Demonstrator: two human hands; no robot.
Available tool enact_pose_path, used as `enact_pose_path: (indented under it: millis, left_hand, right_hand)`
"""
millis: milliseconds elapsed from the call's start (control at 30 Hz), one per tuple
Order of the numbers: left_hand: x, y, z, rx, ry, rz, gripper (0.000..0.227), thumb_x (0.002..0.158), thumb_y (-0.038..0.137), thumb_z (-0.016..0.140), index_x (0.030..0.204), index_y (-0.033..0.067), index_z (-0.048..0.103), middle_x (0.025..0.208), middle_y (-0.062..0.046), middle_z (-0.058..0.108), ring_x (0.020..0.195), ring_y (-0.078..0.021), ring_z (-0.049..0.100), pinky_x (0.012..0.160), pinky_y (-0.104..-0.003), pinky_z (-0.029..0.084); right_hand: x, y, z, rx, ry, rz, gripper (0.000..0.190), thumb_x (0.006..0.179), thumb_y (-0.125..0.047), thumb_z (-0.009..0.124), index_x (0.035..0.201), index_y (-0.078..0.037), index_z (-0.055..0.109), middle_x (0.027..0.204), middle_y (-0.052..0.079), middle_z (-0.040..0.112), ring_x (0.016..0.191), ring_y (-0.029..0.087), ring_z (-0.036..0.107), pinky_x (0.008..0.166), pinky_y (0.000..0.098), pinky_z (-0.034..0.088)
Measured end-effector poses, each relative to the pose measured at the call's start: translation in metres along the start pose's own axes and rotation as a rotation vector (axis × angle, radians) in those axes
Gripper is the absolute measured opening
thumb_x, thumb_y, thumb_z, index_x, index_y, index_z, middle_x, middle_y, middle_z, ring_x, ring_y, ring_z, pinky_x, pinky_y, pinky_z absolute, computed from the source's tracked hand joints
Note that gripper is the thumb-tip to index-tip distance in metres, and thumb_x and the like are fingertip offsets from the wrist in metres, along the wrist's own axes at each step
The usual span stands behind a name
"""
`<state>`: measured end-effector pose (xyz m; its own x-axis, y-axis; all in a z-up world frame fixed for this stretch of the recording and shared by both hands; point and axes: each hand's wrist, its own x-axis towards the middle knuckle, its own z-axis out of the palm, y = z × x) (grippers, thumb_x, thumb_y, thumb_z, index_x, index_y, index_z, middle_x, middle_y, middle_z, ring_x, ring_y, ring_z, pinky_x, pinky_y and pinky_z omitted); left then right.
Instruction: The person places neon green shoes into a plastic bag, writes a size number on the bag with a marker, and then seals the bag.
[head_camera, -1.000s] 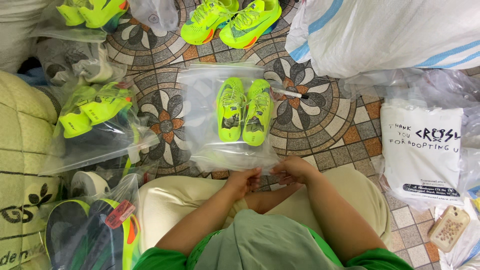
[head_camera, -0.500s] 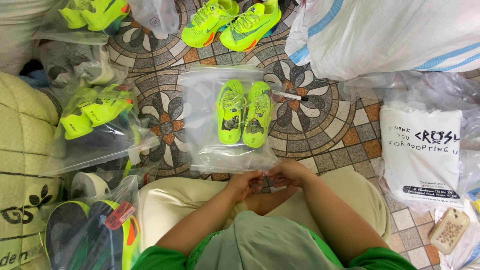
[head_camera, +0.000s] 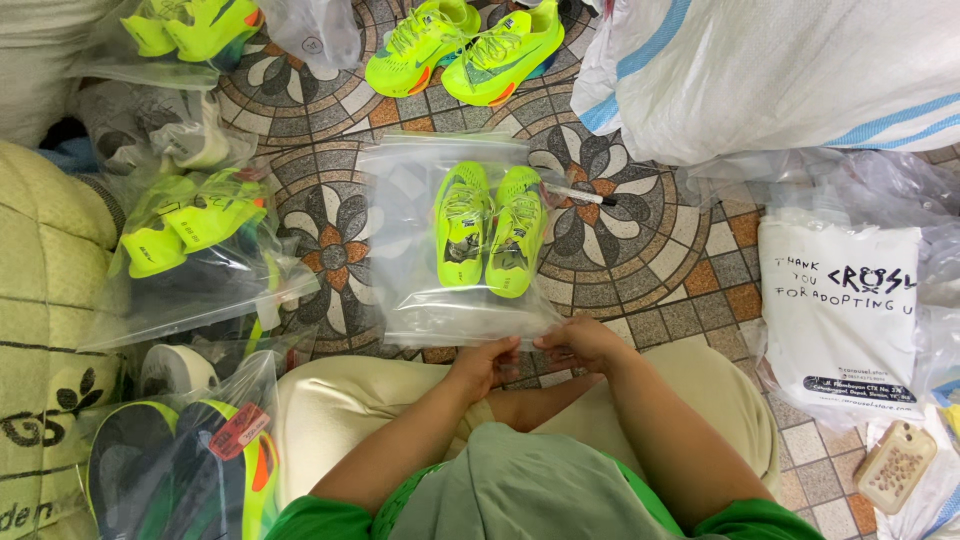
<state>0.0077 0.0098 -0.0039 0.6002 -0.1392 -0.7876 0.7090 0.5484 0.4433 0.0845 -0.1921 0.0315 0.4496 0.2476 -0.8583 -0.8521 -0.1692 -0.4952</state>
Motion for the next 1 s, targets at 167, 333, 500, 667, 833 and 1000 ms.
enact_pose_path:
  millis: [167, 333, 500, 667, 833, 1000]
  left_hand:
    - [0.004, -0.001, -0.001, -0.001, 0.036, 0.049, 0.027, 0.086, 0.022, 0.102, 0.096, 0.0077, 0.082, 0.083, -0.006, 0.079, 0.076, -0.0182, 0.077, 0.077, -0.039, 0.072]
    - [-0.003, 0.0, -0.008, -0.019, 0.055, 0.048, 0.031, 0.084, 0.026, 0.104, 0.092, 0.0068, 0.081, 0.081, -0.006, 0.078, 0.075, -0.0187, 0.077, 0.074, -0.039, 0.073]
    - [-0.004, 0.008, -0.022, -0.109, 0.107, 0.04, 0.031, 0.086, 0.026, 0.103, 0.09, 0.0044, 0.081, 0.081, -0.009, 0.079, 0.073, -0.0218, 0.078, 0.073, -0.044, 0.073]
    - [-0.001, 0.01, -0.019, -0.175, 0.179, 0.115, 0.028, 0.085, 0.013, 0.1, 0.087, -0.0013, 0.077, 0.075, -0.014, 0.072, 0.068, -0.0289, 0.077, 0.07, -0.051, 0.073]
    - [-0.01, 0.008, -0.016, -0.109, 0.205, 0.126, 0.032, 0.086, 0.021, 0.1, 0.092, -0.0009, 0.077, 0.08, -0.015, 0.075, 0.073, -0.0276, 0.078, 0.069, -0.052, 0.074]
    - [-0.009, 0.014, -0.021, -0.17, 0.183, 0.155, 0.035, 0.098, 0.028, 0.091, 0.092, -0.0047, 0.079, 0.084, -0.023, 0.078, 0.079, -0.0339, 0.081, 0.072, -0.058, 0.073]
  right_hand:
    - [0.003, 0.007, -0.001, 0.001, -0.012, 0.0, 0.034, 0.08, -0.007, 0.091, 0.106, 0.007, 0.076, 0.077, 0.017, 0.073, 0.065, 0.025, 0.073, 0.077, 0.0604, 0.07]
    - [-0.001, 0.002, -0.006, -0.033, -0.013, 0.007, 0.035, 0.08, -0.008, 0.092, 0.108, 0.006, 0.075, 0.079, 0.015, 0.075, 0.067, 0.024, 0.073, 0.078, 0.0586, 0.071]
    - [-0.001, -0.001, -0.013, -0.027, 0.002, 0.018, 0.037, 0.081, -0.007, 0.093, 0.11, 0.007, 0.075, 0.08, 0.015, 0.075, 0.068, 0.025, 0.074, 0.079, 0.0607, 0.07]
    - [-0.001, 0.0, -0.012, -0.095, -0.007, 0.016, 0.036, 0.082, -0.007, 0.092, 0.111, 0.008, 0.077, 0.078, 0.016, 0.075, 0.064, 0.024, 0.072, 0.078, 0.0577, 0.071]
    - [0.004, -0.003, -0.016, -0.086, 0.004, 0.018, 0.043, 0.084, -0.006, 0.093, 0.119, 0.011, 0.076, 0.081, 0.017, 0.075, 0.066, 0.025, 0.073, 0.079, 0.059, 0.071]
    - [0.006, 0.001, -0.02, -0.034, 0.034, 0.006, 0.032, 0.082, -0.004, 0.093, 0.103, 0.008, 0.071, 0.076, 0.018, 0.073, 0.062, 0.027, 0.072, 0.076, 0.061, 0.071]
